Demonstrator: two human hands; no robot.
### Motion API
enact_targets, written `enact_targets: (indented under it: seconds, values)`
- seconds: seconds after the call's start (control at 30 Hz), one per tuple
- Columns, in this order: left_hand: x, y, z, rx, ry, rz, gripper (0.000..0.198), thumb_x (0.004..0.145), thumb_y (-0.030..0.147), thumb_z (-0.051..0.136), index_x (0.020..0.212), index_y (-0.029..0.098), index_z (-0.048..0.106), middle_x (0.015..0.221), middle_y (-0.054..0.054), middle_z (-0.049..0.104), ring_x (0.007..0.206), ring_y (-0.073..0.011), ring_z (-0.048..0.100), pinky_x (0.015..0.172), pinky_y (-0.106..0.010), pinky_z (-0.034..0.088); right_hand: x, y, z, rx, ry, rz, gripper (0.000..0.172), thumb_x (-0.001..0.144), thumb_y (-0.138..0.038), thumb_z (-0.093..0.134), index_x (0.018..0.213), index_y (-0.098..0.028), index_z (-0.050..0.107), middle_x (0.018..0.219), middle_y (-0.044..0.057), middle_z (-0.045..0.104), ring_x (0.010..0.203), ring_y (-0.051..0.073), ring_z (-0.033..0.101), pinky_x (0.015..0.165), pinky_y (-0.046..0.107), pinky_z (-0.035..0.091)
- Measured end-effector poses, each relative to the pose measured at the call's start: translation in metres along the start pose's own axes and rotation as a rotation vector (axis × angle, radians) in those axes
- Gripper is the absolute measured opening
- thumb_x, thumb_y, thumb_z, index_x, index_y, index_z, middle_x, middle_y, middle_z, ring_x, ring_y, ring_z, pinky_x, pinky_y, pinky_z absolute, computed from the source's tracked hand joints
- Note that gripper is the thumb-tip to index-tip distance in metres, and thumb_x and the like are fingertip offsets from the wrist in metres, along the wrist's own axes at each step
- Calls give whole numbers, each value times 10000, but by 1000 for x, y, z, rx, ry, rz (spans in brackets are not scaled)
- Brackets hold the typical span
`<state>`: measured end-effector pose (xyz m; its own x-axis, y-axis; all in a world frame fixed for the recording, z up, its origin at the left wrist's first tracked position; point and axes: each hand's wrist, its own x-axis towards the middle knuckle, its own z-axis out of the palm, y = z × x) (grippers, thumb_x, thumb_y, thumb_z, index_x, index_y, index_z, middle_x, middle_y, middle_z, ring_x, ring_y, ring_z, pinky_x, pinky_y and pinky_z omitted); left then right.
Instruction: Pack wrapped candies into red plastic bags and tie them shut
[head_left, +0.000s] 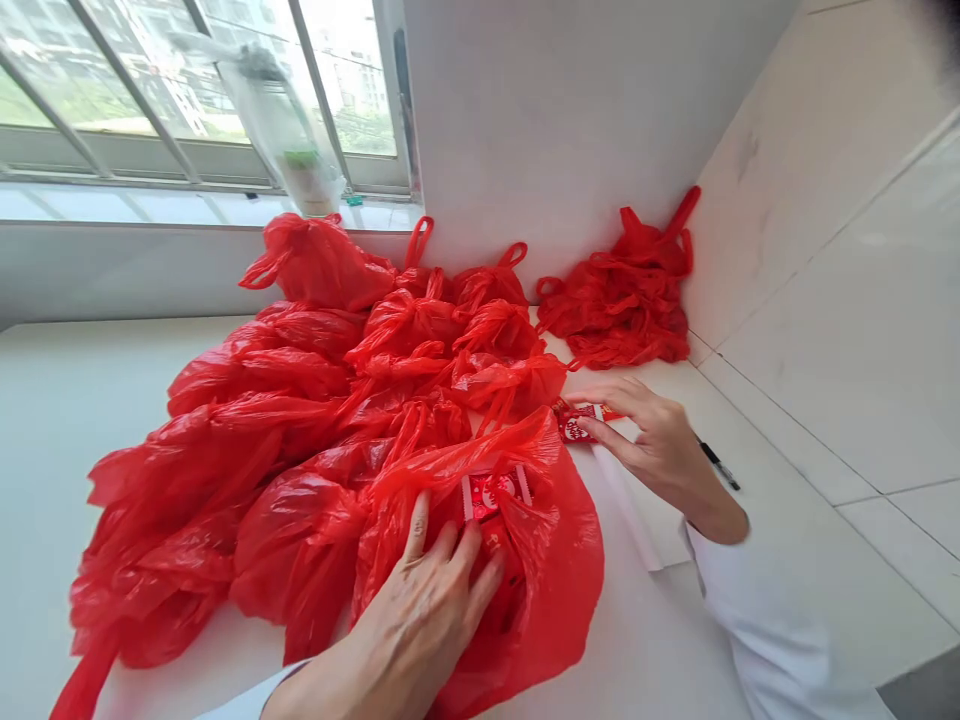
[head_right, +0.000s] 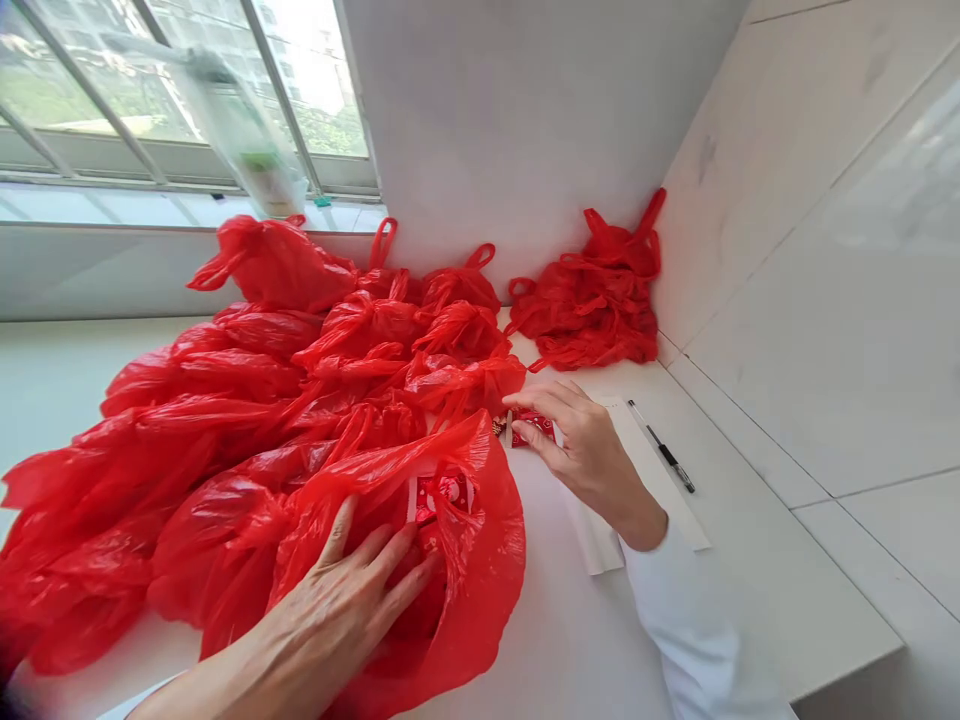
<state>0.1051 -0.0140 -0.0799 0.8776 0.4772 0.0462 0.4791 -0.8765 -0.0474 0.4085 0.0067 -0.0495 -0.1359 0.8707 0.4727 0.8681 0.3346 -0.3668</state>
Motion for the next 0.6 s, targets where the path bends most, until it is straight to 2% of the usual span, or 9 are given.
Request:
enact_targets:
  seconds: [0.07,0.1,0.17,0.23,0.3,0.37,0.47,0.53,0.6]
  values:
    - [-9,2,-6,33,11,33,551,895,117,435,1429,252,436,1393,-82,547,1251,-235,546,1123,-458,387,-2,-37,-12,198,60,-68,202,922,-177,571,1103,-242,630,1062,25,687,1005,180,599,892,325,473]
    - [-13,3,-11,81,17,59,545,906,112,401,1432,252,433,1424,-62,524,1285,-219,520,1097,-399,433,-4,-56,-14,297,13,-153,192,928,-169,563,1095,-242,624,1038,16,693,978,162,611,873,305,482]
    - [-18,5,-20,212,39,135,535,923,94,313,1411,252,467,1426,-18,530,1302,-181,507,1026,-311,504,-7,-86,-10,371,-205,-329,167,945,-145,517,1045,-221,627,1022,19,703,962,156,617,890,310,483]
    - [-21,6,-27,327,61,187,542,930,85,257,1393,237,495,1397,-6,562,1289,-161,521,979,-271,533,-12,-99,5,169,-385,-358,106,918,-147,547,896,-197,638,956,31,709,927,187,626,942,388,462]
    - [-22,7,-30,402,77,202,529,930,93,275,1397,215,493,1374,-25,585,1273,-171,537,956,-264,549,-20,-92,20,-89,-464,-270,66,832,-121,619,825,-184,635,934,51,712,959,252,629,1001,518,407]
    - [-23,8,-30,458,93,183,515,922,107,325,1400,209,490,1355,-43,602,1254,-208,558,947,-294,564,-30,-75,27,-240,-478,-135,249,695,-122,705,929,-185,648,1087,94,695,1111,349,580,1025,619,351]
    - [-25,8,-30,525,113,190,487,914,147,364,1372,180,526,1325,-73,621,1220,-260,586,940,-359,577,-47,-55,21,-308,-482,-46,454,559,-104,707,996,-198,628,1176,124,659,1223,404,503,1024,636,356]
    - [-26,8,-30,597,105,214,478,913,173,362,1356,163,541,1311,-88,629,1202,-256,601,935,-362,577,-57,-51,16,-313,-477,-53,466,536,-90,670,980,-216,611,1166,127,650,1200,398,524,998,629,393]
    - [-27,7,-29,701,40,226,497,908,181,341,1369,190,525,1336,-86,609,1220,-227,588,958,-355,557,-63,-53,16,-307,-457,-55,456,515,-69,642,939,-230,598,1120,130,655,1185,407,532,984,639,405]
